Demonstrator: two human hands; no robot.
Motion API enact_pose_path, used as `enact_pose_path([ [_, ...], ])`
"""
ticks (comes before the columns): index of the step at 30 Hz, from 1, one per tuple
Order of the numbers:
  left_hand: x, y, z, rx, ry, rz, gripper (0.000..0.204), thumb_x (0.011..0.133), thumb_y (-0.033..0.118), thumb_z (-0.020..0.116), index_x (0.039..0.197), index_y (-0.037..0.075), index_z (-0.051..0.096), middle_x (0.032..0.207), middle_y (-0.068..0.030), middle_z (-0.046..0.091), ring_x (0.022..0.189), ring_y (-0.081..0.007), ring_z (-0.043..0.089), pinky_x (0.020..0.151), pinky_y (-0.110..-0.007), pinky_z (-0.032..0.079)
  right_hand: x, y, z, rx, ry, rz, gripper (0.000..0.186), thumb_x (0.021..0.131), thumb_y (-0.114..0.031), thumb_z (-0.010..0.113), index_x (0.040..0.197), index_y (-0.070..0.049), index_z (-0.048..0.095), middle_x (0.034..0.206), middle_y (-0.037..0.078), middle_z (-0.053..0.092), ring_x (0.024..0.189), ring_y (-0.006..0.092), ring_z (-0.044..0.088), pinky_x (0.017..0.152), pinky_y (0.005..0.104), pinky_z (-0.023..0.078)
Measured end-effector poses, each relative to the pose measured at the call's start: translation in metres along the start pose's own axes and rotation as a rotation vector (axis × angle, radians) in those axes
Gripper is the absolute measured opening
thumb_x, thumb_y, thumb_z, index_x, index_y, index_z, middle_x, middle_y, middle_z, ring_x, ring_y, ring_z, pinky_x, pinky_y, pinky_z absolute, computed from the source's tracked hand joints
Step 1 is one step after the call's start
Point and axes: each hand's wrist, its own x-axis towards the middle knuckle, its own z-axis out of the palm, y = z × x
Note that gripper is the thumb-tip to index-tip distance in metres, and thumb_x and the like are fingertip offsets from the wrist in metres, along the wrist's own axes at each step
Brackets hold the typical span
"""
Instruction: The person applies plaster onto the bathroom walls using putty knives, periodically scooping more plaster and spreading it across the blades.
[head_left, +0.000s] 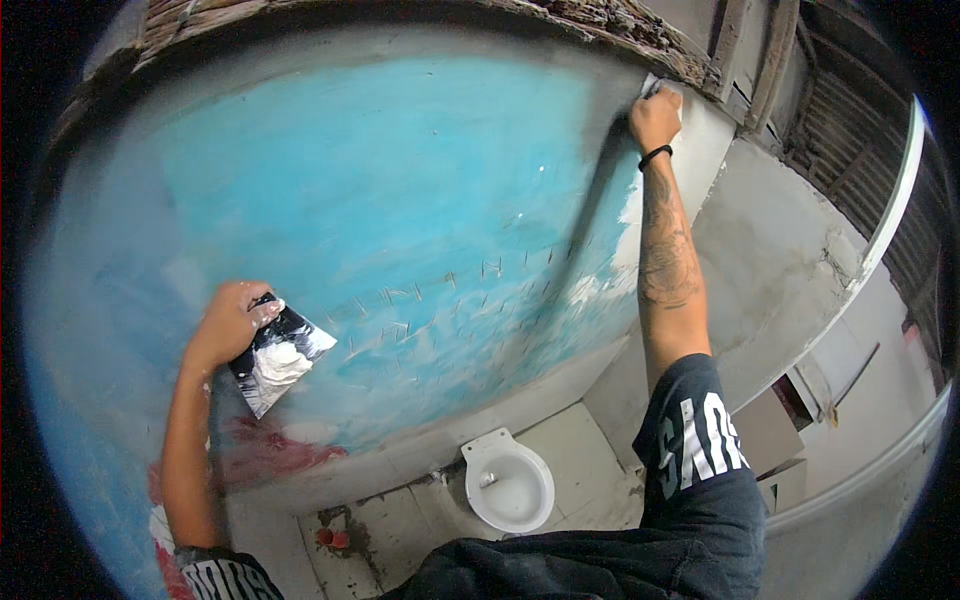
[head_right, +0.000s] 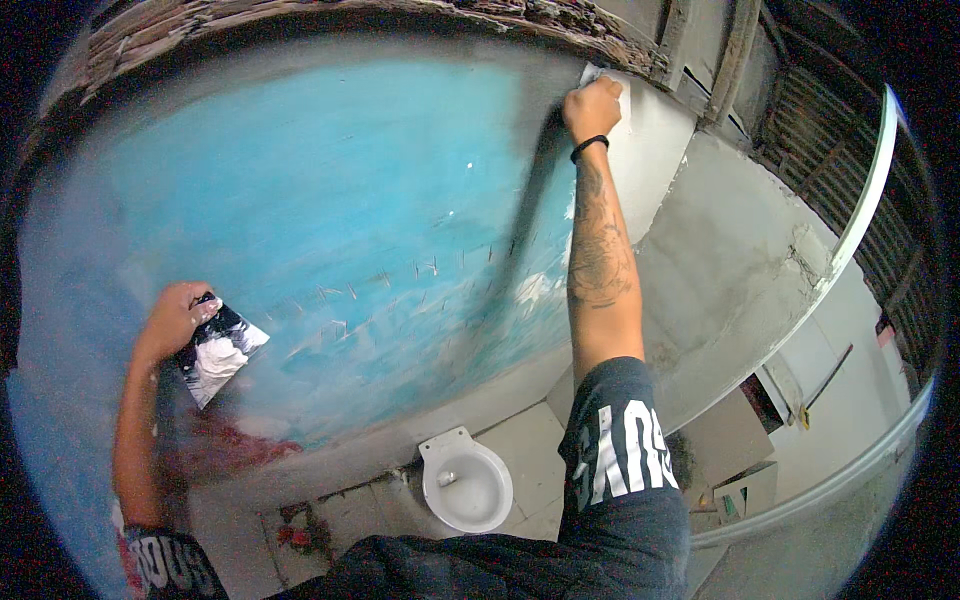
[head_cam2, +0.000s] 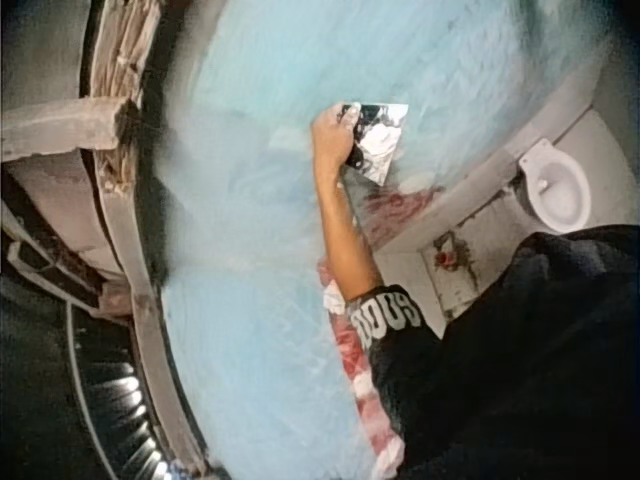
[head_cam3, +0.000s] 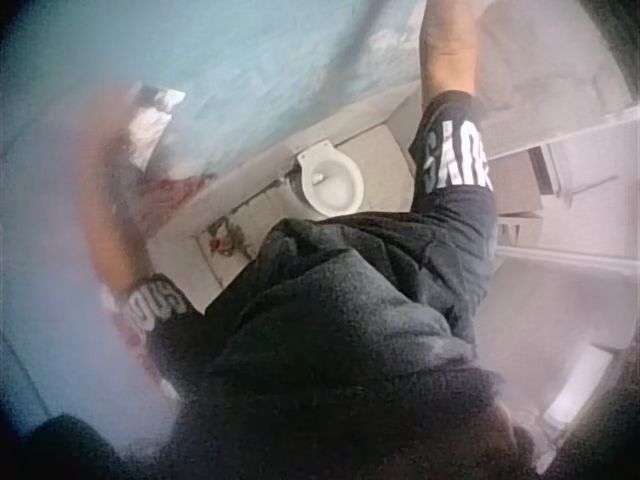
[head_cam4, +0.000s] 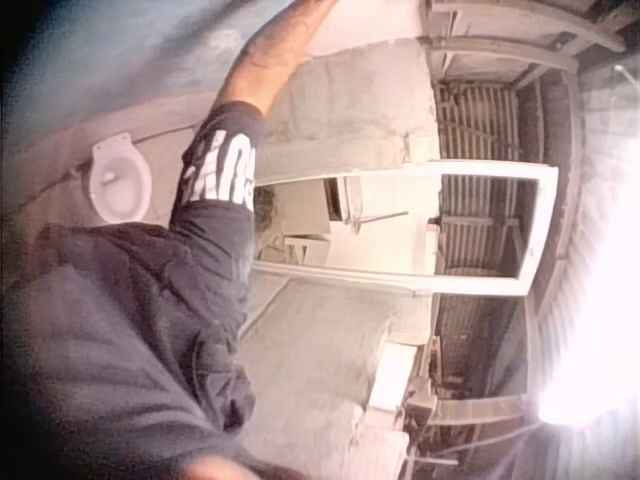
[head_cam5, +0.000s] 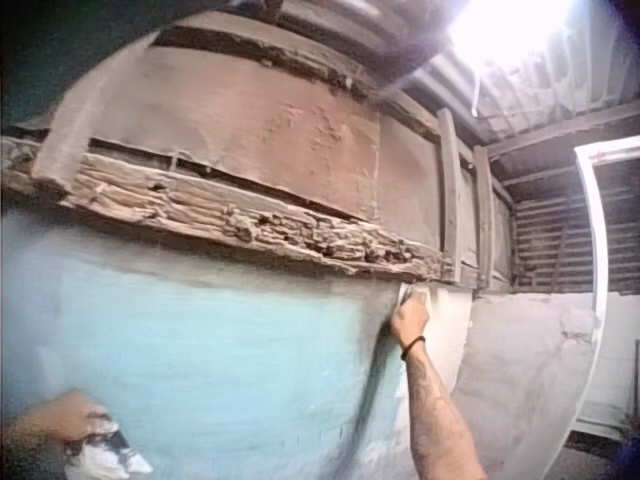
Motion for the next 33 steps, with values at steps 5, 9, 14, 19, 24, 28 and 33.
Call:
enact_pose_path([
  [5, -0.003, -0.018, 0.006, -0.070, 0.072, 0.045, 0.020, 0.076, 0.013, 0.057, 0.073, -0.005, 0.049, 0.060, -0.0183, 0.046, 0.055, -0.0261, 0.044, 0.055, -0.035, 0.037, -0.022, -0.067, -0.028, 0.114, -0.040, -0.024, 0.026, 0.065, -0.007, 0.052, 0.087, 0.006, 0.050, 0.092, 0.024, 0.050, 0.075, 0.0404, 0.054, 0.069, 0.0458, 0.045],
  [9, -0.008, -0.018, 0.003, -0.017, 0.099, 0.019, 0.020, 0.076, 0.010, 0.057, 0.071, -0.006, 0.046, 0.058, -0.0167, 0.040, 0.054, -0.0209, 0.037, 0.053, -0.033, 0.034, -0.034, -0.049, -0.047, 0.333, 0.053, -0.191, 0.039, 0.066, -0.006, 0.048, 0.103, 0.006, 0.051, 0.095, 0.025, 0.052, 0.088, 0.0379, 0.051, 0.074, 0.0431, 0.044],
  [14, -0.002, -0.006, 0.009, -0.111, 0.114, 0.050, 0.020, 0.075, 0.009, 0.057, 0.069, -0.005, 0.043, 0.058, -0.0126, 0.034, 0.056, -0.0160, 0.033, 0.052, -0.031, 0.032, -0.002, 0.128, -0.018, 0.232, -0.127, 0.101, 0.035, 0.066, -0.008, 0.045, 0.095, 0.006, 0.057, 0.086, 0.028, 0.057, 0.085, 0.0415, 0.053, 0.077, 0.0421, 0.043],
  [19, -0.007, -0.007, 0.017, -0.131, 0.194, 0.033, 0.018, 0.074, 0.006, 0.057, 0.068, -0.005, 0.043, 0.058, -0.0087, 0.031, 0.057, -0.0122, 0.033, 0.051, -0.029, 0.031, 0.031, 0.166, 0.013, 0.179, -0.097, 0.211, 0.031, 0.065, -0.011, 0.044, 0.086, 0.008, 0.057, 0.081, 0.030, 0.057, 0.078, 0.0447, 0.055, 0.073, 0.0454, 0.042],
  [24, -0.008, -0.009, 0.006, -0.249, 0.016, -0.137, 0.016, 0.076, 0.001, 0.054, 0.064, -0.003, 0.044, 0.058, 0.0044, 0.034, 0.055, -0.0055, 0.031, 0.047, -0.025, 0.027, 0.048, 0.153, 0.041, 0.126, -0.172, 0.099, 0.027, 0.065, -0.012, 0.044, 0.077, 0.008, 0.058, 0.075, 0.030, 0.057, 0.077, 0.0449, 0.055, 0.074, 0.0453, 0.042],
  [28, -0.005, -0.006, 0.009, -0.305, 0.028, -0.151, 0.016, 0.075, 0.001, 0.054, 0.064, -0.003, 0.045, 0.056, 0.0048, 0.034, 0.054, -0.0047, 0.030, 0.046, -0.024, 0.026, 0.051, 0.139, 0.051, 0.052, -0.177, 0.222, 0.031, 0.069, -0.015, 0.045, 0.083, 0.009, 0.059, 0.094, 0.030, 0.055, 0.083, 0.0458, 0.054, 0.077, 0.0455, 0.043],
  [33, -0.006, 0.002, 0.004, -0.169, 0.033, -0.116, 0.014, 0.076, 0.002, 0.056, 0.066, -0.004, 0.047, 0.057, 0.0009, 0.037, 0.056, -0.0065, 0.033, 0.048, -0.025, 0.029, 0.035, 0.085, 0.032, -0.043, -0.187, 0.245, 0.031, 0.071, -0.016, 0.046, 0.091, 0.006, 0.056, 0.104, 0.028, 0.051, 0.089, 0.0399, 0.054, 0.080, 0.0457, 0.043],
])
